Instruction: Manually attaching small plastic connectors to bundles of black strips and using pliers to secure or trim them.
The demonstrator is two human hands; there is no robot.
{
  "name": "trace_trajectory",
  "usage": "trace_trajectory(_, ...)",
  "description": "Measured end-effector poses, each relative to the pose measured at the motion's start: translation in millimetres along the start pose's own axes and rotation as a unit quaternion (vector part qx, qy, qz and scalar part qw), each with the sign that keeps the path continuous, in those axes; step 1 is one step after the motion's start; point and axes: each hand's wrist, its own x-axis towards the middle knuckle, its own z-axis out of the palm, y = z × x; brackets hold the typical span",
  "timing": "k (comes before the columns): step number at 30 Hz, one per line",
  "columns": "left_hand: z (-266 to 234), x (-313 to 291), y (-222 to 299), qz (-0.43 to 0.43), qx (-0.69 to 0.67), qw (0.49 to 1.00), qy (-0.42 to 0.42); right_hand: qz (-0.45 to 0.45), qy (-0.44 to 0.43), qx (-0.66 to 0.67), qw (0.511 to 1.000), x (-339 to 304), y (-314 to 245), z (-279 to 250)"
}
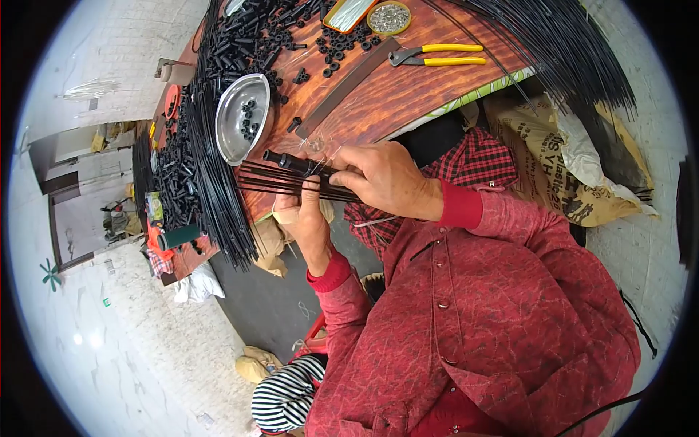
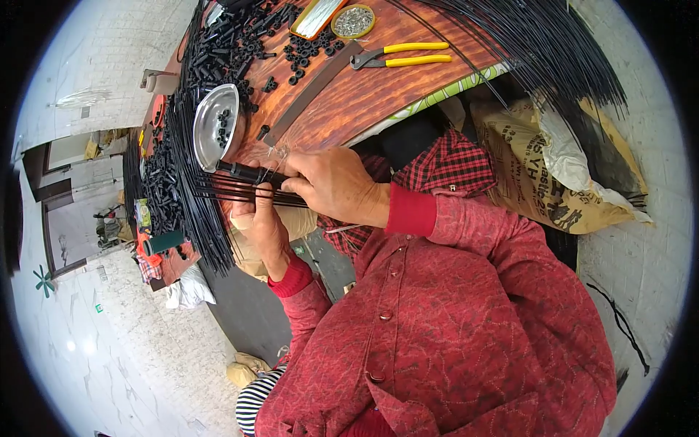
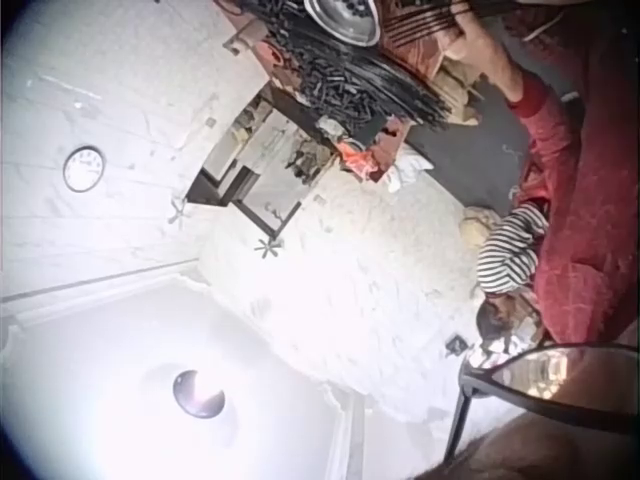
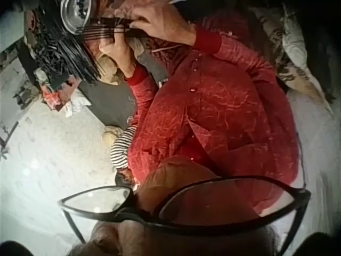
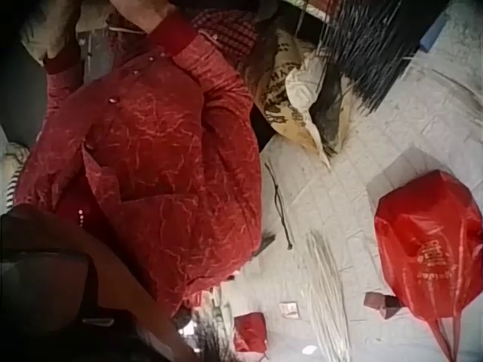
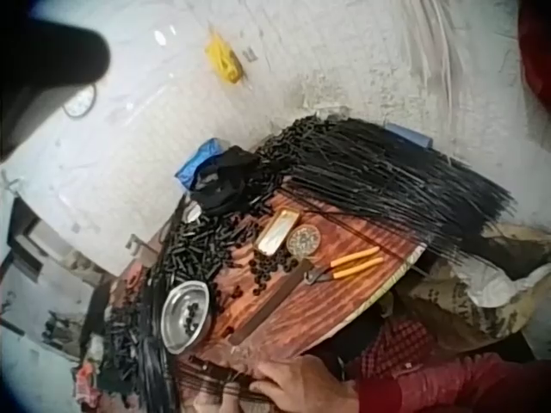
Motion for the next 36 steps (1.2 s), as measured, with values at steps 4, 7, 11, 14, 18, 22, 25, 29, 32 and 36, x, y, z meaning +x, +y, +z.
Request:
trace_trajectory(4, -1.2, 1.6, 0.7, -0.007, 0.007, 1.0, 0.004, -0.01, -0.011, 0.004, 1.0, 3.1, 3.0, -0.2)
trace_trajectory(7, -2.3, 2.7, -0.5, -0.002, 0.0, 1.0, -0.006, 0.004, -0.017, 0.016, 1.0, 5.6, 4.3, -0.1)
trace_trajectory(11, -8.0, 4.8, -5.4, -0.004, 0.001, 1.0, 0.008, 0.039, -0.052, 0.022, 0.998, 10.4, 13.5, 2.1)
trace_trajectory(14, -11.1, 5.5, -7.9, 0.009, 0.012, 1.0, 0.008, 0.066, -0.088, 0.053, 0.992, 14.6, 16.6, -0.2)
trace_trajectory(18, -9.1, 6.4, -6.3, 0.009, 0.032, 0.999, -0.007, 0.066, -0.09, 0.064, 0.992, 16.0, 18.2, 2.5)
trace_trajectory(22, -6.2, 3.4, -5.6, -0.021, -0.024, 0.999, -0.006, 0.045, -0.057, 0.013, 0.997, 10.4, 14.8, 12.1)
trace_trajectory(25, -1.4, 0.8, 5.1, -0.036, -0.016, 0.999, -0.02, 0.031, -0.033, 0.0, 0.999, 7.2, 12.4, 11.4)
trace_trajectory(29, -3.1, -0.3, 6.4, -0.045, -0.01, 0.999, -0.01, 0.009, -0.037, -0.035, 0.999, 5.0, 4.5, 9.0)
trace_trajectory(32, -4.4, -0.7, 5.1, -0.03, 0.005, 1.0, -0.001, -0.07, -0.011, -0.06, 0.996, 1.4, 4.6, 10.9)
trace_trajectory(36, 5.0, -0.4, 12.5, -0.03, 0.023, 0.999, 0.006, -0.089, -0.029, -0.111, 0.989, 0.2, -0.7, 4.4)
